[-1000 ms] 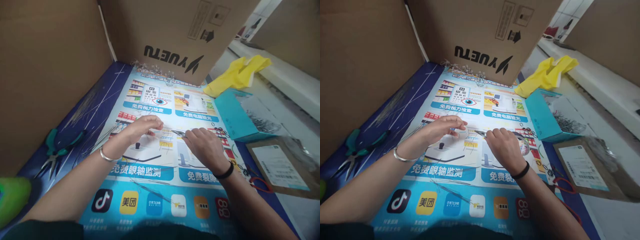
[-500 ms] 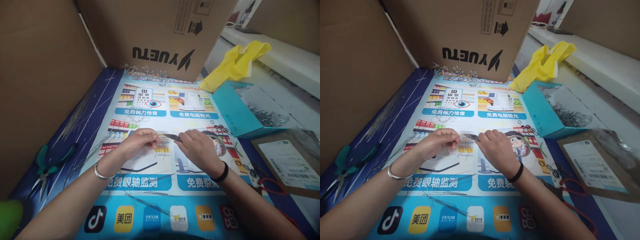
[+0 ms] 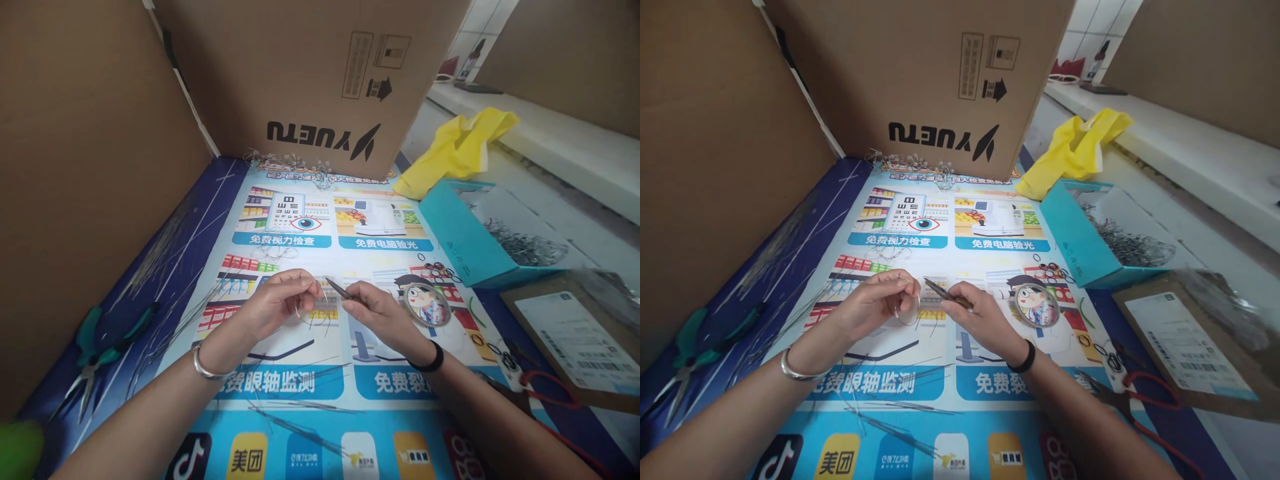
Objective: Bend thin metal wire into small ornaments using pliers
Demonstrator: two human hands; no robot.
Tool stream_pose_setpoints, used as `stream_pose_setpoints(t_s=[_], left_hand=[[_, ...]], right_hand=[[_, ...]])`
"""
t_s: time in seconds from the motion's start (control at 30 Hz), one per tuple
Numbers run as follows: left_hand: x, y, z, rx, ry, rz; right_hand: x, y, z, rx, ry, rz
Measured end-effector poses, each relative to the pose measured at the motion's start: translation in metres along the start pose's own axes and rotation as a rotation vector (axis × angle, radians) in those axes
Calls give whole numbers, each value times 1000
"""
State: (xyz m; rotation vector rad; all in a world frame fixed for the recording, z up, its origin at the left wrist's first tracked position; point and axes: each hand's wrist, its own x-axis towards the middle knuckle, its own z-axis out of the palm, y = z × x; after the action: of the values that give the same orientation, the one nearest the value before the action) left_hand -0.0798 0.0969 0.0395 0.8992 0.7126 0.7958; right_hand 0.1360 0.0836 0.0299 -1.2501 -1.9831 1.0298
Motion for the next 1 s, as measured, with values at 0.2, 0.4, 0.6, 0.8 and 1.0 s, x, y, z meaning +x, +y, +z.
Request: stream_pose_setpoints(t_s=[0.2,0.4,0.6,0.8,1.0], left_hand=[[-1,-6,5,-1,-57,-72],[5,-13,-1,-24,76,-96],[11,-19,-8,96,145,-217],[12,-22,-1,204,142,-224],[11,-19,4,294,154,-230]], right_hand=[[-1,2,7,-79,-8,-4],[0,17,6,-134,111,33],[1,23,6,-245,227,-86],[2,27,10,-451,233,-334],[1,26,9,-576,177,-368]])
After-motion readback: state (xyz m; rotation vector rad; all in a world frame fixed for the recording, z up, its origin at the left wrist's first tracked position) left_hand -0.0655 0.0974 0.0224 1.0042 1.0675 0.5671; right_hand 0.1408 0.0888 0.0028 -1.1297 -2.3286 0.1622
